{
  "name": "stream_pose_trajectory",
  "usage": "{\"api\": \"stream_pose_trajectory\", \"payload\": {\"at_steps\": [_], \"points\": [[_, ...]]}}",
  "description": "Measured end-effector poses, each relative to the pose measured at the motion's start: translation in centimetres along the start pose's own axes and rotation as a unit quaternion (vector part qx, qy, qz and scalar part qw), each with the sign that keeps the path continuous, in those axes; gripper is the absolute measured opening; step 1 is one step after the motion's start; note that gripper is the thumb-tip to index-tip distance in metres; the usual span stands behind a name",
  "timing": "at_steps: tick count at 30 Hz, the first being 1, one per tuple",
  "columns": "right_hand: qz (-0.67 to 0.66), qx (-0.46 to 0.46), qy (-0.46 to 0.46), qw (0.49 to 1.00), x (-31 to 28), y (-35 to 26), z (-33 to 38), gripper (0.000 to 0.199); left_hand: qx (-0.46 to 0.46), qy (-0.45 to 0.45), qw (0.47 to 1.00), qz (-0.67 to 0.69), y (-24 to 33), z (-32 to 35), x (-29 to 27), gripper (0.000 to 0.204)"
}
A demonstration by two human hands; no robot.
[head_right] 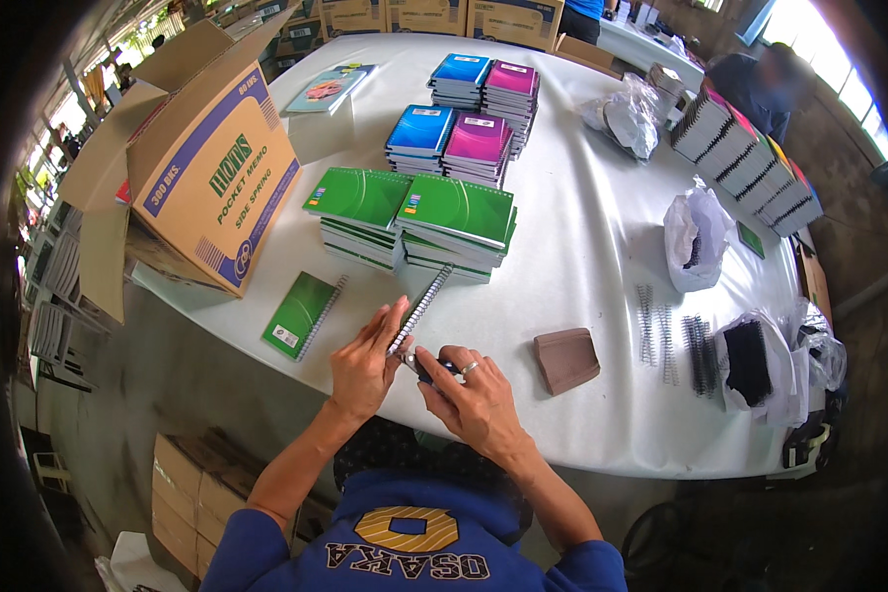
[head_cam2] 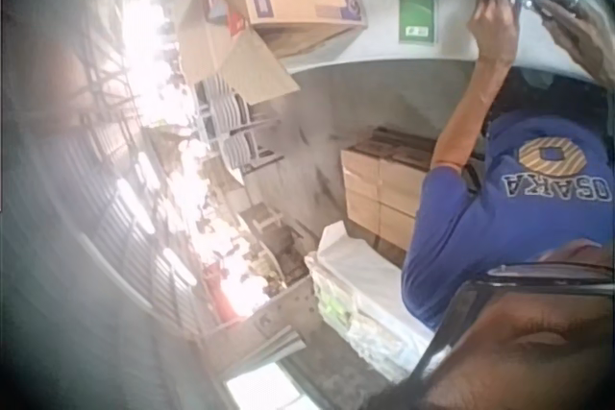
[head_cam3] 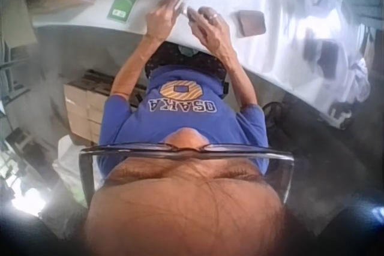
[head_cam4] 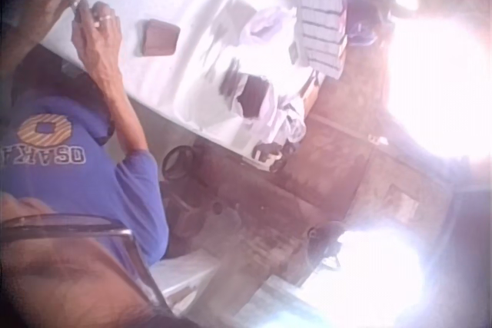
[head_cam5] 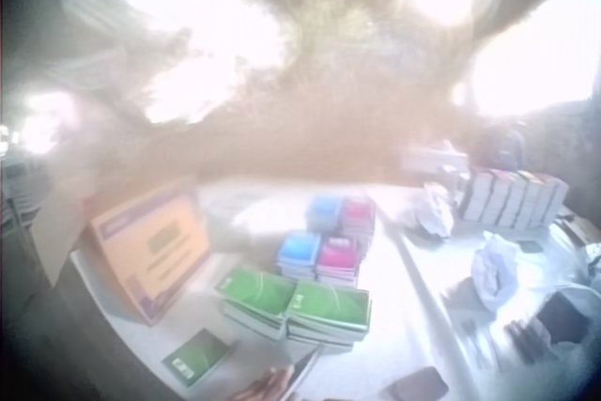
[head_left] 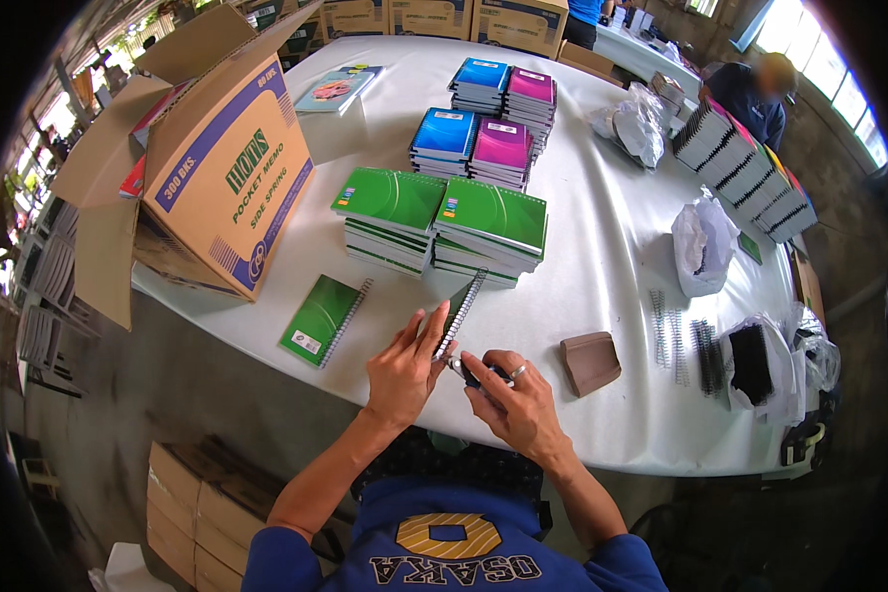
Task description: The person organizes stacks of small notebooks by hand on a table and then places them into a cardboard box. The person uses a small tool to cut and secure spiral bindings on some of the notebooks before adding them to the collection.
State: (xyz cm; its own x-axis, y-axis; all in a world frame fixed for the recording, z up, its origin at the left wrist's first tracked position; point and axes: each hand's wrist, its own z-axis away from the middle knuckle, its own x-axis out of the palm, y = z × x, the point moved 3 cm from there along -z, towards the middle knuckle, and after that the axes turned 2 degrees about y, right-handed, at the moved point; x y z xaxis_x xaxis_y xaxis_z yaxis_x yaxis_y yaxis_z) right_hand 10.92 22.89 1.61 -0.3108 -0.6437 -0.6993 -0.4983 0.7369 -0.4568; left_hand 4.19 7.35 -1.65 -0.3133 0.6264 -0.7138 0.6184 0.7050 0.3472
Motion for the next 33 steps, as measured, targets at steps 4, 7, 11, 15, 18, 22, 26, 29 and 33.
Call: {"api": "stream_pose_trajectory", "payload": {"at_steps": [4,7,11,15,18,22,26,29,33], "points": [[-0.223,0.14,-0.085,0.961,0.6,0.3,0.0,0.032,-0.007,-0.009,1.0,0.011,-0.1,0.2,-0.2,0.051],[-0.516,0.334,-0.282,0.737,0.8,3.2,0.3,0.028,0.014,-0.008,1.0,0.019,0.2,0.6,-0.8,0.05],[-0.235,0.082,-0.2,0.947,-1.6,3.5,-1.9,0.028,0.028,0.004,0.999,-0.018,-0.8,0.5,-1.6,0.048],[0.046,0.078,-0.078,0.993,-0.7,6.6,-1.2,0.061,-0.02,-0.048,0.985,0.166,-4.5,0.5,-3.3,0.052],[-0.337,0.144,-0.085,0.926,2.5,4.3,-3.1,0.076,-0.071,-0.127,0.795,0.588,-7.3,0.9,-4.6,0.068],[-0.416,0.283,-0.123,0.855,8.0,1.6,-4.0,0.055,-0.145,-0.057,0.8,0.579,-9.5,1.0,-4.4,0.072],[-0.127,-0.071,0.039,0.989,11.8,-3.6,-7.1,0.044,-0.451,0.011,0.604,0.656,-13.4,0.7,-6.4,0.072],[-0.022,-0.187,-0.031,0.982,12.2,-6.6,-7.2,0.042,-0.413,-0.091,0.67,0.609,-14.0,-0.8,-8.4,0.075],[-0.023,-0.088,-0.064,0.994,11.8,-3.5,-4.3,0.04,-0.293,-0.191,0.746,0.566,-18.5,-2.3,-10.1,0.08]]}}
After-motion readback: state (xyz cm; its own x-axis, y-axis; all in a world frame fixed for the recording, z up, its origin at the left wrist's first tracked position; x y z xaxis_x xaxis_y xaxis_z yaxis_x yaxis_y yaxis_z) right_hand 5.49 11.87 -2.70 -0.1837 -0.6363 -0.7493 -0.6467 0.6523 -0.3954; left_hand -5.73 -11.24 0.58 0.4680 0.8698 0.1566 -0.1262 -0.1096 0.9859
